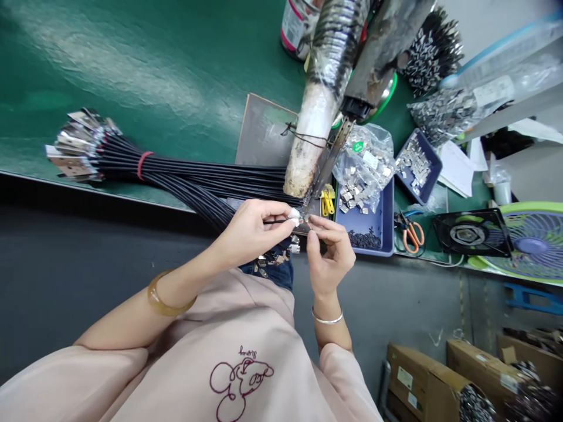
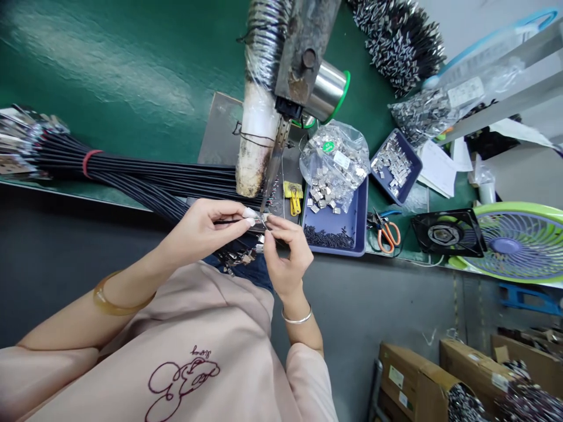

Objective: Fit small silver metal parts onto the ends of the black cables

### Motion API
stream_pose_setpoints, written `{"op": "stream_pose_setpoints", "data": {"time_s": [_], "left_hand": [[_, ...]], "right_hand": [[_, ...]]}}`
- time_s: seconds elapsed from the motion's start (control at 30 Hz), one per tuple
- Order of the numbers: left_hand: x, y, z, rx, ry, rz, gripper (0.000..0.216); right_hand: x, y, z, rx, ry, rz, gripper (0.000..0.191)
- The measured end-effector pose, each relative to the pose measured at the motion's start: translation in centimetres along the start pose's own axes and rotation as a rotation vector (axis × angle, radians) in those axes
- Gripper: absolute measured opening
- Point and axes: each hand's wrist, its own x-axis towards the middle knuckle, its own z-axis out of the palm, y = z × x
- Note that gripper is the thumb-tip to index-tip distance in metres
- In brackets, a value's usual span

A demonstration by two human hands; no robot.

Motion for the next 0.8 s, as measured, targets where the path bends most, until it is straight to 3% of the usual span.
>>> {"op": "stream_pose_setpoints", "data": {"time_s": [0.27, 0.43, 0.8], "left_hand": [[-0.1, -0.2, 0.8, 0.073, 0.125, 0.014, 0.01], [0.0, 0.0, 1.1, 0.095, 0.172, 0.02, 0.012], [-0.2, 0.0, 1.2, 0.117, 0.153, 0.001, 0.016]], "right_hand": [[0.5, 0.4, 0.3, -0.137, 0.018, -0.219, 0.019], [0.8, 0.1, 0.4, -0.192, 0.037, -0.239, 0.018], [0.5, 0.2, 0.3, -0.237, 0.038, -0.294, 0.024]]}}
